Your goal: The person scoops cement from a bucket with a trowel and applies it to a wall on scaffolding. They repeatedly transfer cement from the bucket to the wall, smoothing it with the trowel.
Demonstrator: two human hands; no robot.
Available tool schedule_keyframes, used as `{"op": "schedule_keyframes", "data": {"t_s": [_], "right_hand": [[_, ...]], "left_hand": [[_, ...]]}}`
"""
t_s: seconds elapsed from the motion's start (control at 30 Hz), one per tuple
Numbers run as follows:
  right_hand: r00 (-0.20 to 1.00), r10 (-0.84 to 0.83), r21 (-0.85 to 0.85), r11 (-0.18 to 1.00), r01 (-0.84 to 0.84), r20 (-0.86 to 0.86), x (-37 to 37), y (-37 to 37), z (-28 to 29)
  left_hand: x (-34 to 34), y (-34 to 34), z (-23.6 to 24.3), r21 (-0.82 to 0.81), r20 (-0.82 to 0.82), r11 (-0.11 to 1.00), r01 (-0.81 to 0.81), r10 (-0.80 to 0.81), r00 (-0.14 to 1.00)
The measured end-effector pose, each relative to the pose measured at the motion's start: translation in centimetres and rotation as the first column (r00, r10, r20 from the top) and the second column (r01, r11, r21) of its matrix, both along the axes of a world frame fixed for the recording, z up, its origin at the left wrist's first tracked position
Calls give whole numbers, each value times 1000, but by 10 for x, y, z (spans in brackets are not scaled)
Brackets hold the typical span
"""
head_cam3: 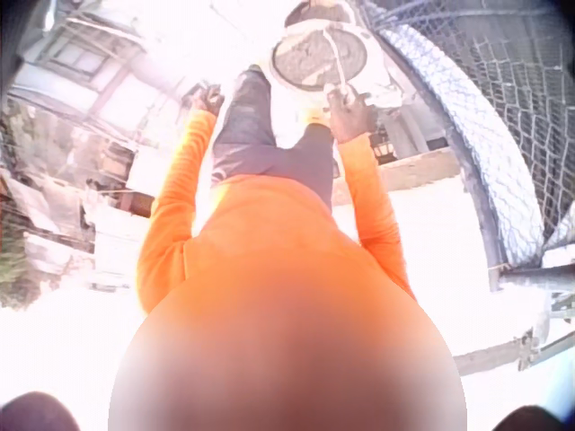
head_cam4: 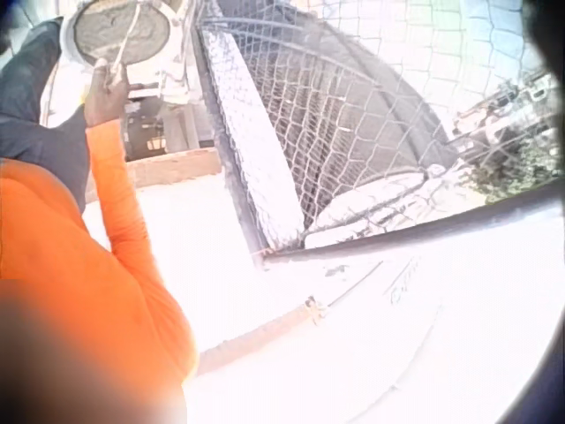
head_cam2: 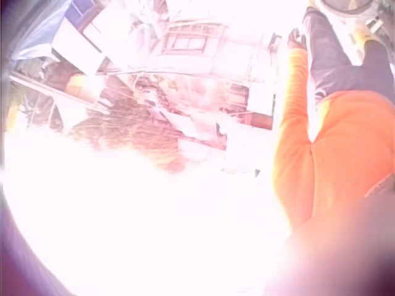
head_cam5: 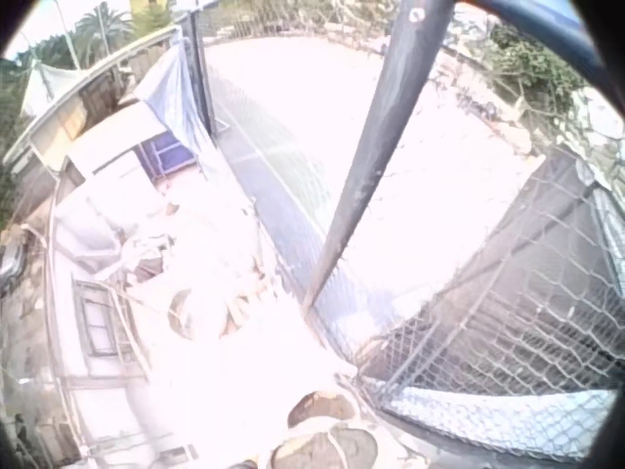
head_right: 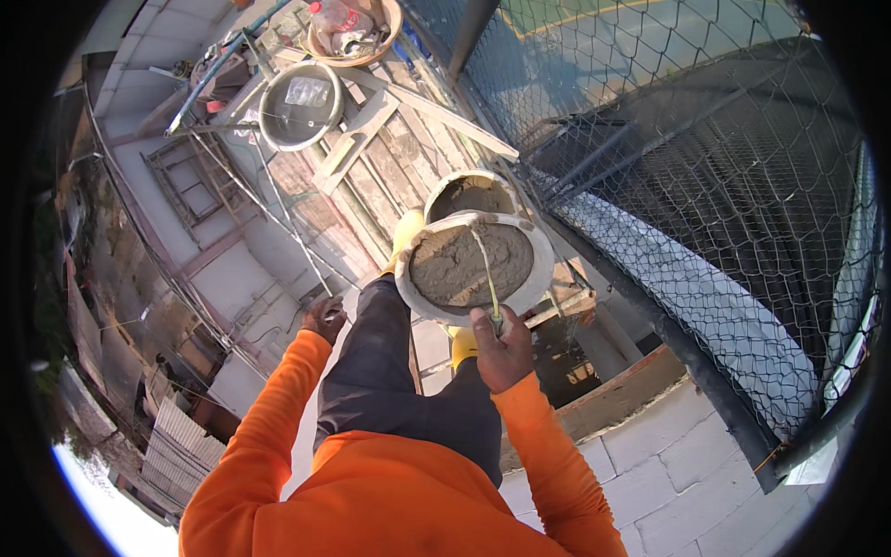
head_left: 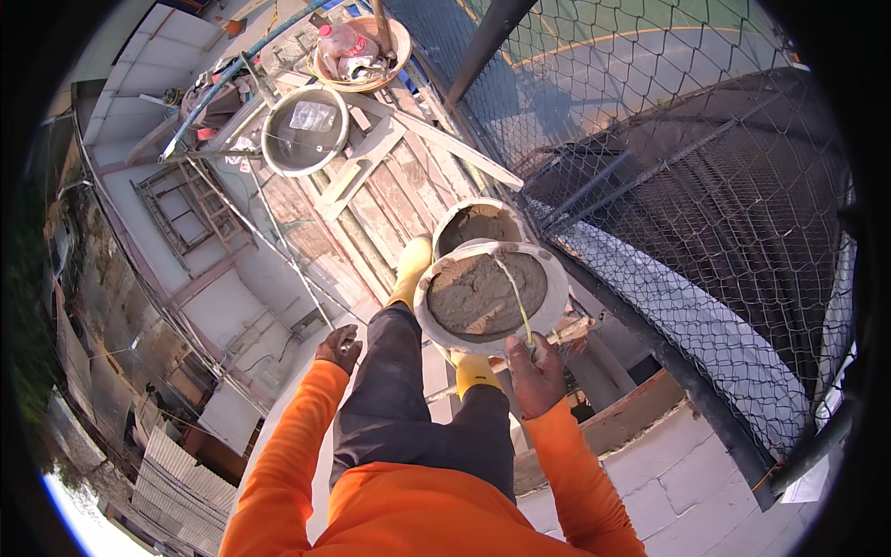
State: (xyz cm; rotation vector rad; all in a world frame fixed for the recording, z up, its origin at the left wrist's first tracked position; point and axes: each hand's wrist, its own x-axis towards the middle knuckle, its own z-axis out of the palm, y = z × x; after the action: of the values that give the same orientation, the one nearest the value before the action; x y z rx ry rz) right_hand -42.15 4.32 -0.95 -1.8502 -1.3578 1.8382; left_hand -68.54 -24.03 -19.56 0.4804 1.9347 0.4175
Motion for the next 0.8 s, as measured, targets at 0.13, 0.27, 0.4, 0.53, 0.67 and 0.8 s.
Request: {"op": "schedule_keyframes", "data": {"t_s": [0.13,0.27,0.4,0.53,0.67,0.8], "right_hand": [[980,102,18,995,-100,-170,-50,29,-32],[976,197,112,976,-186,-94,-117,57,-130],[938,285,133,940,-314,197,-197,95,-215],[906,338,-39,940,-339,255,-261,118,-282],[875,315,-150,949,-279,368,-268,113,-345],[928,218,-37,975,-217,304,-248,101,-374]], "left_hand": [[-32,-58,6,-127,-37,992,-18,14,999],[-71,-136,17,-253,-212,955,-157,103,972],[-80,-216,53,-259,-282,928,-269,194,940],[-46,-279,96,-343,-395,856,-387,242,886],[6,-288,93,-605,-347,658,-448,288,892],[3,-230,-7,-675,-185,689,-264,188,965]]}}
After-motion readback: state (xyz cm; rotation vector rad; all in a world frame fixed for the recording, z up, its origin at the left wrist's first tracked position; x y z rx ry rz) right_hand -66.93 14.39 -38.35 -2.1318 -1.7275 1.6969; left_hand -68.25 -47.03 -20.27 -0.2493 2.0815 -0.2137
